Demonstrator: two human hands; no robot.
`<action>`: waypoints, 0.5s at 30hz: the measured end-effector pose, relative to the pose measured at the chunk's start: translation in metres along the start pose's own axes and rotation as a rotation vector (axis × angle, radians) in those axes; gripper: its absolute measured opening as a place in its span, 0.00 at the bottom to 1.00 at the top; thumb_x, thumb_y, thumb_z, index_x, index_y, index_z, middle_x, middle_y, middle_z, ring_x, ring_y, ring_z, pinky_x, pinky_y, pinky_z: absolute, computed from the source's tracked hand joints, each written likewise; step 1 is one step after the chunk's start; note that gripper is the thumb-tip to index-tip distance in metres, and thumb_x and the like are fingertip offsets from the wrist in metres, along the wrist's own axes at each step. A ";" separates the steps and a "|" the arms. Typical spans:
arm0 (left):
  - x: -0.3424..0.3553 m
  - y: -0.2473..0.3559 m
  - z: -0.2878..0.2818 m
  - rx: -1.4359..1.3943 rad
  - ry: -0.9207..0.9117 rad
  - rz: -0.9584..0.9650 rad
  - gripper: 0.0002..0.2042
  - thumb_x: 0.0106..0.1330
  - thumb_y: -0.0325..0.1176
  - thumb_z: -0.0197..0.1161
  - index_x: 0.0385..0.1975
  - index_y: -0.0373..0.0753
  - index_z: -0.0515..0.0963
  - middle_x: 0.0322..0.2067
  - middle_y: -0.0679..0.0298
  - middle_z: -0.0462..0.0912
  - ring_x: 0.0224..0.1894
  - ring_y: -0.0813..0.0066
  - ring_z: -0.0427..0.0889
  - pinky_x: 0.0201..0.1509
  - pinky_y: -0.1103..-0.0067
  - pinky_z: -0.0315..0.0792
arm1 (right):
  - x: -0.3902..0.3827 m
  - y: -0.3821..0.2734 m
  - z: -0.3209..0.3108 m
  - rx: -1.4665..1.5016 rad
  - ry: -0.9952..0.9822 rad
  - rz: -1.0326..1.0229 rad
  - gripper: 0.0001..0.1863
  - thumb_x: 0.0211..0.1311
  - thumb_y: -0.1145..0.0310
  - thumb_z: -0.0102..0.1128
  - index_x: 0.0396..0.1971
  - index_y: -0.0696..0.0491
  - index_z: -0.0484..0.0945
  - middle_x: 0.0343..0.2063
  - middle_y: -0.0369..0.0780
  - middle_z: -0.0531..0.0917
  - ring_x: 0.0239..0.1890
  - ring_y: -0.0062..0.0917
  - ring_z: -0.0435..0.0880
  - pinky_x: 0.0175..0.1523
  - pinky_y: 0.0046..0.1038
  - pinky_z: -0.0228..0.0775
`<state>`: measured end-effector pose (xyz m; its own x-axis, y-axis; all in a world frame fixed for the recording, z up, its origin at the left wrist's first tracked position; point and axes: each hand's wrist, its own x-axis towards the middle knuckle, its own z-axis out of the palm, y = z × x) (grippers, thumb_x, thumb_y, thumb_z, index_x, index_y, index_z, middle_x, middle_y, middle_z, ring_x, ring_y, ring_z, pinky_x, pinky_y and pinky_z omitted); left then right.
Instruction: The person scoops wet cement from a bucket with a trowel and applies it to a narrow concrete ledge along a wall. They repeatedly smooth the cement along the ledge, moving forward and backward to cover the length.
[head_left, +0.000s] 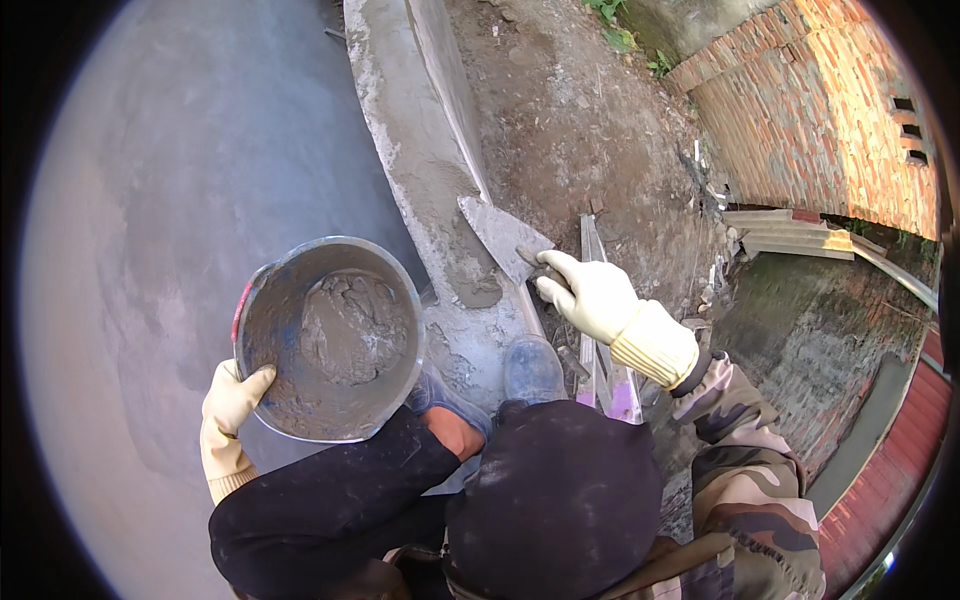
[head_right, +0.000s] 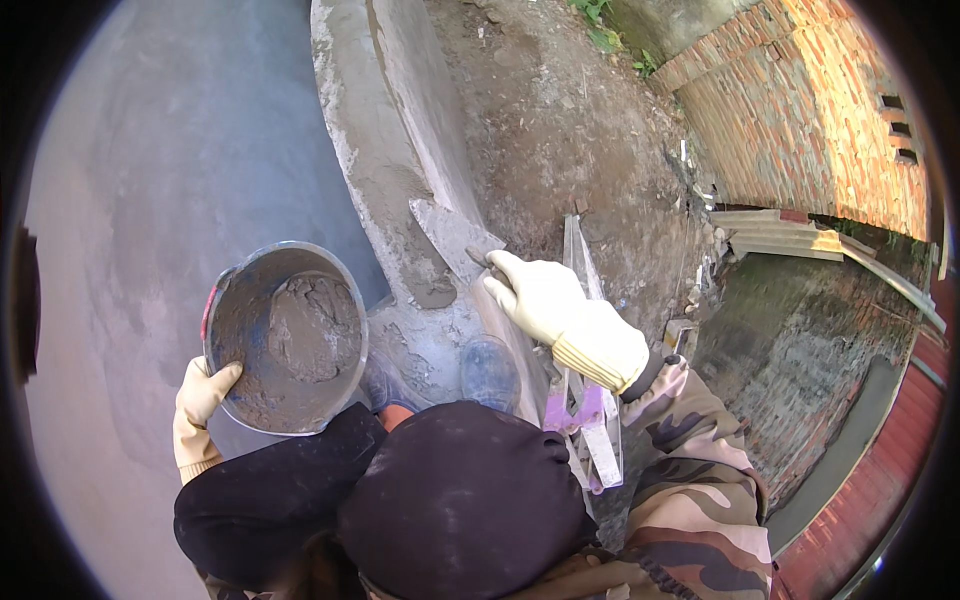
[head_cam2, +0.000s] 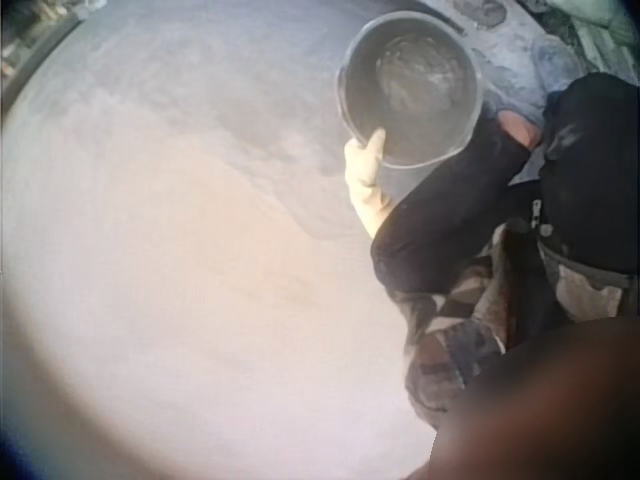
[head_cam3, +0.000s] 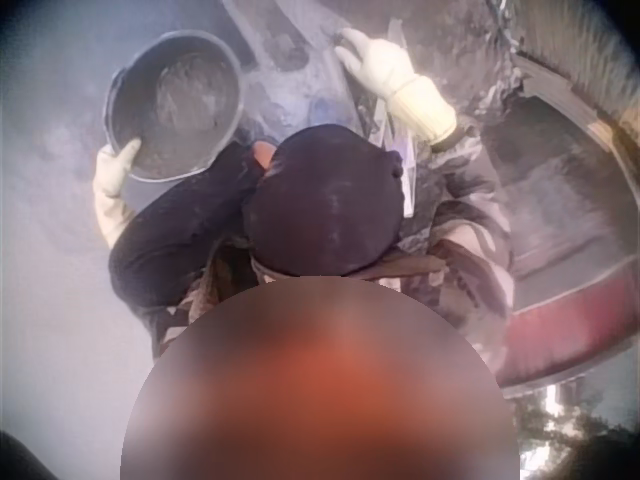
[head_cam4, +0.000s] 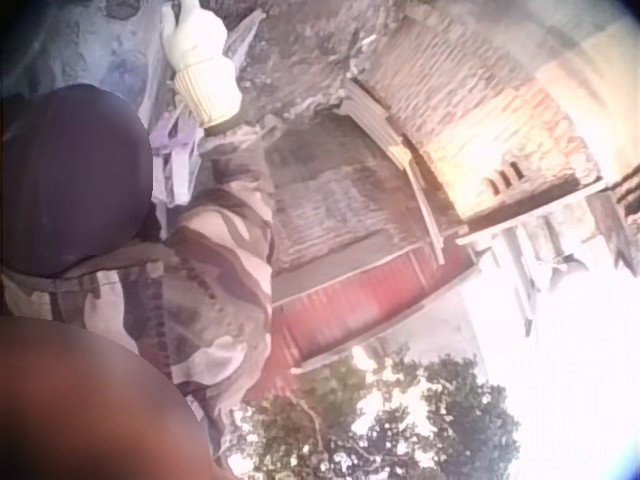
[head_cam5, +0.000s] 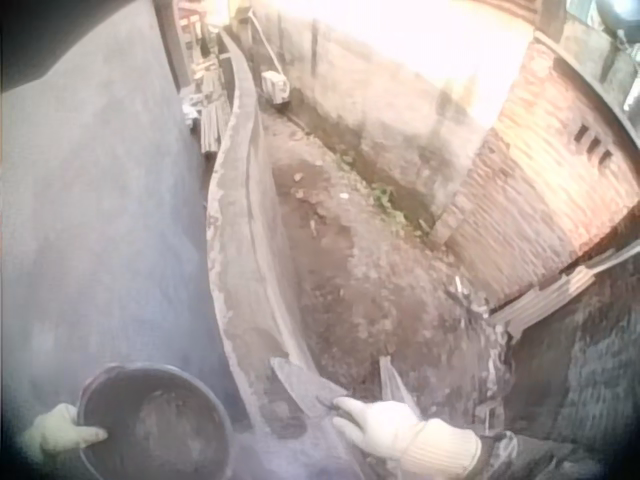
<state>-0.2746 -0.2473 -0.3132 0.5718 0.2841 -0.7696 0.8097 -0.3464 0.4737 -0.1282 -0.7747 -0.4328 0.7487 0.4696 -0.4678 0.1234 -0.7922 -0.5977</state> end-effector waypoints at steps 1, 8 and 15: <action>0.000 -0.002 0.000 0.000 0.005 0.005 0.08 0.71 0.29 0.71 0.39 0.30 0.90 0.31 0.72 0.88 0.32 0.83 0.80 0.40 0.76 0.75 | 0.008 -0.004 0.006 -0.001 0.061 -0.019 0.18 0.80 0.53 0.57 0.59 0.48 0.79 0.35 0.50 0.91 0.41 0.51 0.91 0.48 0.51 0.82; -0.001 -0.009 -0.002 -0.022 -0.001 -0.002 0.08 0.71 0.30 0.72 0.40 0.30 0.90 0.31 0.71 0.89 0.32 0.83 0.81 0.40 0.76 0.75 | 0.012 -0.015 0.006 0.045 -0.274 -0.101 0.23 0.76 0.51 0.62 0.60 0.51 0.82 0.42 0.51 0.91 0.49 0.51 0.91 0.56 0.49 0.81; 0.002 -0.013 -0.001 -0.077 -0.016 0.031 0.08 0.72 0.30 0.71 0.39 0.30 0.90 0.31 0.72 0.89 0.31 0.83 0.80 0.39 0.76 0.75 | 0.059 -0.002 0.000 1.005 -0.203 0.401 0.18 0.85 0.58 0.56 0.63 0.52 0.80 0.22 0.34 0.77 0.16 0.18 0.73 0.21 0.25 0.67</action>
<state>-0.2841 -0.2412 -0.3206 0.5953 0.2598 -0.7603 0.7996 -0.2849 0.5287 -0.0840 -0.7457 -0.4592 0.4833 0.3778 -0.7897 -0.7602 -0.2664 -0.5926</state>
